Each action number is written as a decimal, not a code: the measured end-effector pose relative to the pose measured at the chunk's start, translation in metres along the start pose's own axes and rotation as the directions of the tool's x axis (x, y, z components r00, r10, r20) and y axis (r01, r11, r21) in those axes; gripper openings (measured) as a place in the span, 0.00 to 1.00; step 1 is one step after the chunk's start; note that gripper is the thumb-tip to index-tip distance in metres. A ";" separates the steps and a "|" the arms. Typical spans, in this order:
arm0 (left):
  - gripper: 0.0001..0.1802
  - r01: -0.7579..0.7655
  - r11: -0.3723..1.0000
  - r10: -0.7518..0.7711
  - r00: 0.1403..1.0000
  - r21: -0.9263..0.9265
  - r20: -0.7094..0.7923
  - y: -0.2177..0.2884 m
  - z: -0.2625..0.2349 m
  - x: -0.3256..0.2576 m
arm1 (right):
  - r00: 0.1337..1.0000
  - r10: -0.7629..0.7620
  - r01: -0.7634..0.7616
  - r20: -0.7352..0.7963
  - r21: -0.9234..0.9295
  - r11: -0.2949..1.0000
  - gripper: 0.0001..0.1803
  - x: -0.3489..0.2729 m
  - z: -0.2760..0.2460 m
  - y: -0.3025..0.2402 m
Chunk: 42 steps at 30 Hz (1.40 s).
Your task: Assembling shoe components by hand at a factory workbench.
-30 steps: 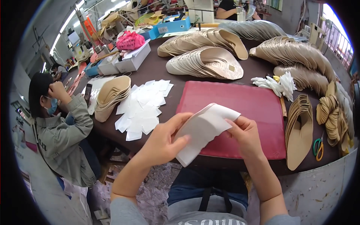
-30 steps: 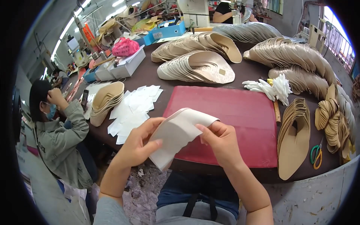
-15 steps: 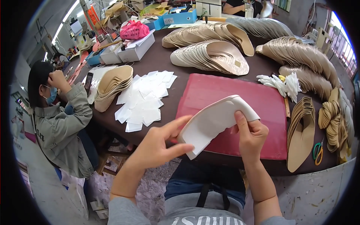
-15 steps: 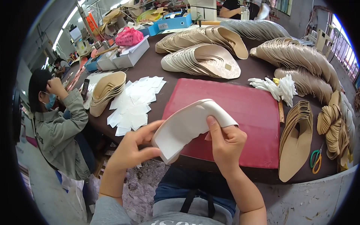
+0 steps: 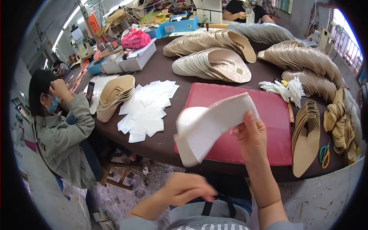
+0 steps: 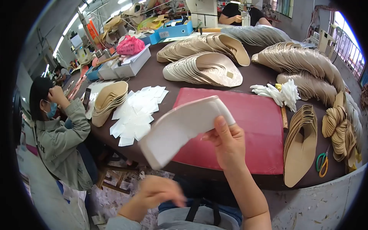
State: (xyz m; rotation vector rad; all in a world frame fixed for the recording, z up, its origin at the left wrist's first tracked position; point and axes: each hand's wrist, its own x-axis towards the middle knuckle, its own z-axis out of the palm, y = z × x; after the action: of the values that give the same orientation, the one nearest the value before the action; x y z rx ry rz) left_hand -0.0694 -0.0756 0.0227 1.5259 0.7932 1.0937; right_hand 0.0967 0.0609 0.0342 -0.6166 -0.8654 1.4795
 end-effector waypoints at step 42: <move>0.10 -0.225 0.067 0.550 0.821 0.972 0.152 -0.017 -0.050 0.154 | 0.890 -0.331 -0.014 0.313 -0.707 -0.707 0.07 0.300 -0.182 -0.076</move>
State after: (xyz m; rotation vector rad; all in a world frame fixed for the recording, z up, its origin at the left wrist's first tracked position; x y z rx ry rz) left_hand -0.0592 0.0859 0.0441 2.9324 1.5104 1.2356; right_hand 0.2562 0.3827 0.0259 -1.8041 -2.0397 -0.7327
